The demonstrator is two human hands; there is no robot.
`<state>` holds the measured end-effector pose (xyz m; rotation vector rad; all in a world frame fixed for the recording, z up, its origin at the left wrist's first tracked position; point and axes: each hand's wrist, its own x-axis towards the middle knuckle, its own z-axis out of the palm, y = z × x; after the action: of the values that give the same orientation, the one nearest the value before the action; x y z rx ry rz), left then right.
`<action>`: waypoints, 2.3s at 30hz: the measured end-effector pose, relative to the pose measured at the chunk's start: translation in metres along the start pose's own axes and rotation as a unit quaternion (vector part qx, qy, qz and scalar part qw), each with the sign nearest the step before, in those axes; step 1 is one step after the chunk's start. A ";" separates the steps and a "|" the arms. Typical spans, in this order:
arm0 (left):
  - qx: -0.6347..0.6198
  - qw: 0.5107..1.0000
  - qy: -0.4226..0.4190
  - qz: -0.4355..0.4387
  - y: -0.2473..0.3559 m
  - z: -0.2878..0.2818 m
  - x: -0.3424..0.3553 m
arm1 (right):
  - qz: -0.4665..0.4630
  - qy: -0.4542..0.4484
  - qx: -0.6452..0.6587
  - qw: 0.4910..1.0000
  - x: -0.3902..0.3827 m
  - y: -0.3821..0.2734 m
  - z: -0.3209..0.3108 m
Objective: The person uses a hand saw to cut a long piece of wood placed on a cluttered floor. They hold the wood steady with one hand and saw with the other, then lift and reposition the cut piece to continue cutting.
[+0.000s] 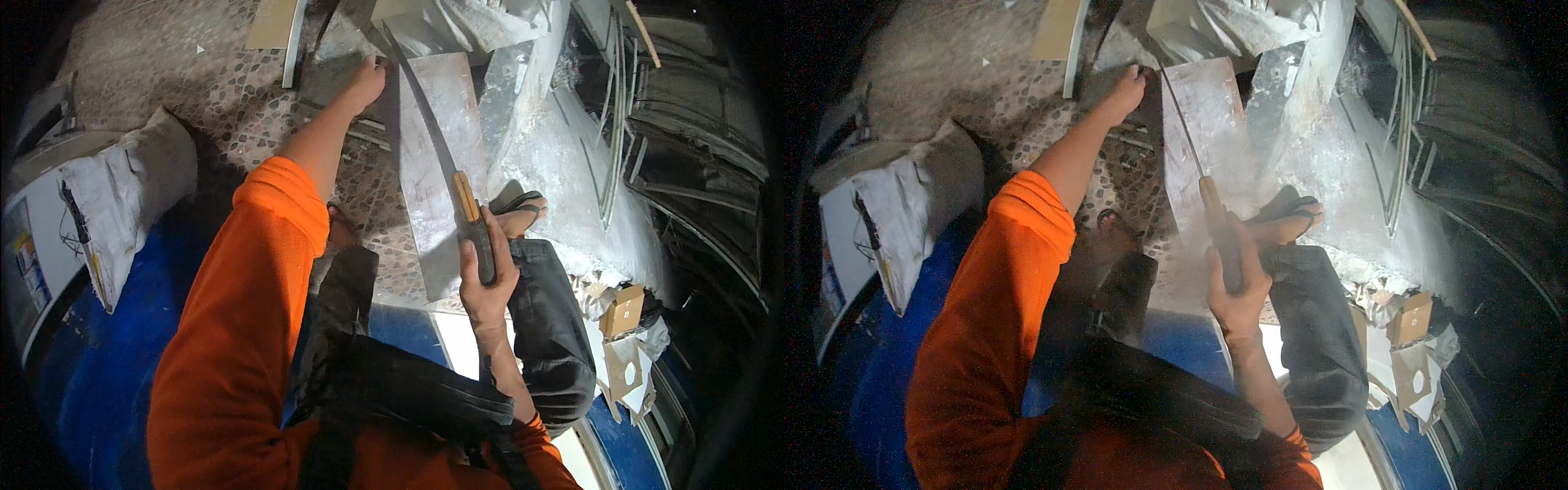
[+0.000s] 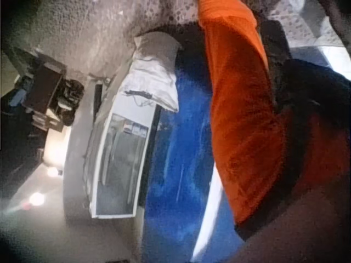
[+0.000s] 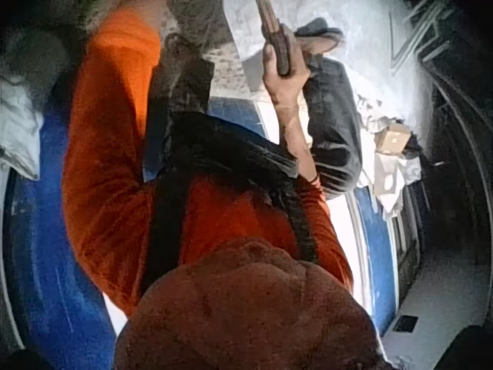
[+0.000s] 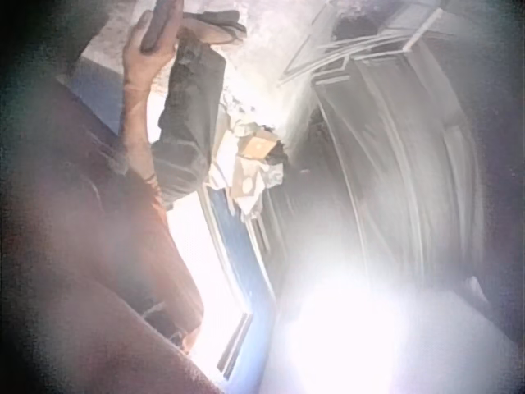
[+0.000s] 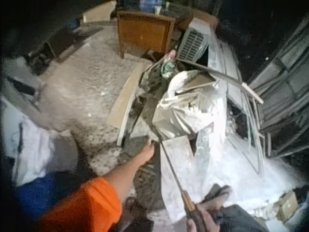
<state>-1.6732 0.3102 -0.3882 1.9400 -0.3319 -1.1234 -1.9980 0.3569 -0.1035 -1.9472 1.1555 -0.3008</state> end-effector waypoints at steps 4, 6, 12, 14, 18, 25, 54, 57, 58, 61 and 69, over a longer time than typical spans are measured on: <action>-0.077 0.996 0.041 -0.019 0.001 0.009 -0.007 | 0.017 -0.001 0.031 0.999 -0.002 -0.013 0.003; -0.141 0.989 -0.035 -0.020 0.010 0.002 -0.010 | 0.013 -0.002 0.020 1.000 -0.001 -0.026 0.007; -0.002 1.000 0.023 -0.014 0.005 0.004 -0.004 | 0.016 0.031 0.044 0.998 -0.015 -0.009 0.024; 0.049 0.998 0.043 0.017 -0.015 -0.009 0.005 | 0.075 0.008 0.103 0.992 -0.013 -0.027 0.030; -0.037 0.999 0.009 -0.003 0.011 0.013 -0.004 | -0.020 0.039 -0.003 0.999 -0.003 -0.015 0.016; -0.038 0.999 0.026 0.018 -0.025 0.008 0.020 | 0.023 -0.007 0.032 0.999 0.005 -0.016 0.007; -0.044 0.996 -0.011 0.070 0.001 0.014 -0.004 | -0.001 -0.014 -0.056 0.998 0.159 -0.040 0.091; 0.076 0.995 0.042 0.049 -0.019 -0.009 0.005 | -0.016 -0.047 -0.029 0.998 0.052 -0.016 0.031; 0.109 0.992 0.047 0.044 -0.018 -0.006 0.002 | 0.003 -0.042 0.015 0.999 0.008 -0.021 0.001; 0.100 0.988 0.090 0.082 -0.002 0.009 -0.007 | 0.022 -0.020 0.013 0.999 -0.004 -0.035 -0.013; 0.011 0.997 0.056 0.050 0.004 0.020 -0.013 | -0.085 0.021 -0.063 0.994 0.218 -0.033 0.127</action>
<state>-1.6963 0.3051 -0.3823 1.9742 -0.3759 -0.9460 -1.7866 0.2550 -0.2008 -2.1656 1.0593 -0.3677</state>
